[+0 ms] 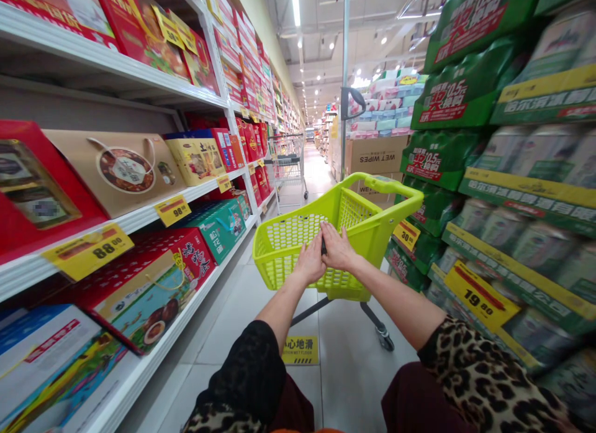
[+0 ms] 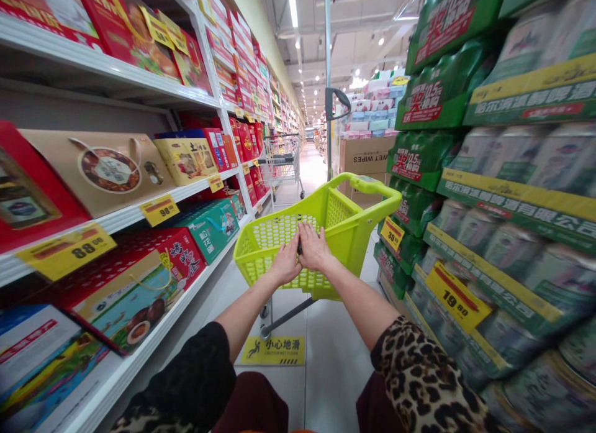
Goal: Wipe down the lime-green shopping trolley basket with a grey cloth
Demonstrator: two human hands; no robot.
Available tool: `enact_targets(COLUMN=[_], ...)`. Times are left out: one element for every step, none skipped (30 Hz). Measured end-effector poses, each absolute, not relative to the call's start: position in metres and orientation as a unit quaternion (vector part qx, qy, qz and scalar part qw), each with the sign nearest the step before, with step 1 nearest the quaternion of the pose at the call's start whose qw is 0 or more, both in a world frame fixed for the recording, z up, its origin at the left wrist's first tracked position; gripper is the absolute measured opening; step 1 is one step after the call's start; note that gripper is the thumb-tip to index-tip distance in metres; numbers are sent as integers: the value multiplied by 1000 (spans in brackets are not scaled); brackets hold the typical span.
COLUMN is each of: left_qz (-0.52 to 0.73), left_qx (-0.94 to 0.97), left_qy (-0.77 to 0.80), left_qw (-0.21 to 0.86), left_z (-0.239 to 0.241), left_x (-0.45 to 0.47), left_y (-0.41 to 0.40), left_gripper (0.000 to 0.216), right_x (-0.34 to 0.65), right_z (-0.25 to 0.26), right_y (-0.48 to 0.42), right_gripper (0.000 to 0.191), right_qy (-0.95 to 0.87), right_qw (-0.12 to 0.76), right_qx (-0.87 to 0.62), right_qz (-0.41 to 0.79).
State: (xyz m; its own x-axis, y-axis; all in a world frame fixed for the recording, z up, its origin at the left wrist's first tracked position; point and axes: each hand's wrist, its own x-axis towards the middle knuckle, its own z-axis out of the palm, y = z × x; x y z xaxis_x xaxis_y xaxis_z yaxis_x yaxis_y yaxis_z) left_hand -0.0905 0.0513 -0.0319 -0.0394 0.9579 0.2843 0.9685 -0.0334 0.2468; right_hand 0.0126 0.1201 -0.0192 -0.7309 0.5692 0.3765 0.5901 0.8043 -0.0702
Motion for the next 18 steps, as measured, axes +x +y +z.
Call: enact_targets(left_qz=[-186,-181,-175,-172,-171,-174,-180,-188,-199,-212,-225,-234,-240,-241,-236,-226,-214,-204], left_qx=[-693,-689,-682,-674,-668,-664,-663,-662,-659,-655,-650,-646,-644,-644,-644,-645,-645,-645], left_qy=[-696,-702,-710,-718,-724,-726,-724,-721,-719,-718,-719,-719,-718,-718,-718,-719,-721,-722], left_qw=[4,0,1,8,22,41,62,79,92,99,103,104,107,113,121,130,139,148], left_z=[-32,-32,-31,-30,-28,-26,-24,-21,-19,-17,-16,-17,-18,-20,-23,-28,-32,-36], left_x=[-89,-88,-87,-86,-85,-83,-80,-77,-74,-70,-66,-62,-58,-55,-52,-49,-47,-45], left_y=[54,55,56,57,58,59,60,62,64,67,70,74,77,80,82,83,82,81], left_gripper=[80,78,74,71,67,64,60,55,50,46,42,40,40,41,43,45,46,47], right_x=[18,24,30,37,43,49,53,56,57,58,58,57,57,56,56,57,58,60], right_z=[-17,-14,-12,-10,-8,-8,-8,-9,-11,-13,-15,-17,-19,-21,-23,-25,-26,-28], right_y=[124,128,133,138,143,148,151,153,154,153,152,149,146,143,140,137,134,132], right_gripper=[86,86,83,77,71,65,61,59,58,59,60,60,60,60,60,60,61,62], right_qy=[-937,-941,-941,-938,-933,-928,-923,-919,-917,-915,-912,-909,-906,-904,-903,-901,-900,-900], right_qw=[187,183,183,183,181,177,172,167,165,165,168,170,172,174,177,180,182,184], right_qx=[-295,-282,-281,-289,-302,-316,-327,-334,-336,-338,-342,-346,-348,-348,-348,-349,-349,-348], right_qz=[-24,-28,-37,-52,-71,-90,-108,-123,-136,-146,-154,-162,-169,-175,-180,-184,-187,-190])
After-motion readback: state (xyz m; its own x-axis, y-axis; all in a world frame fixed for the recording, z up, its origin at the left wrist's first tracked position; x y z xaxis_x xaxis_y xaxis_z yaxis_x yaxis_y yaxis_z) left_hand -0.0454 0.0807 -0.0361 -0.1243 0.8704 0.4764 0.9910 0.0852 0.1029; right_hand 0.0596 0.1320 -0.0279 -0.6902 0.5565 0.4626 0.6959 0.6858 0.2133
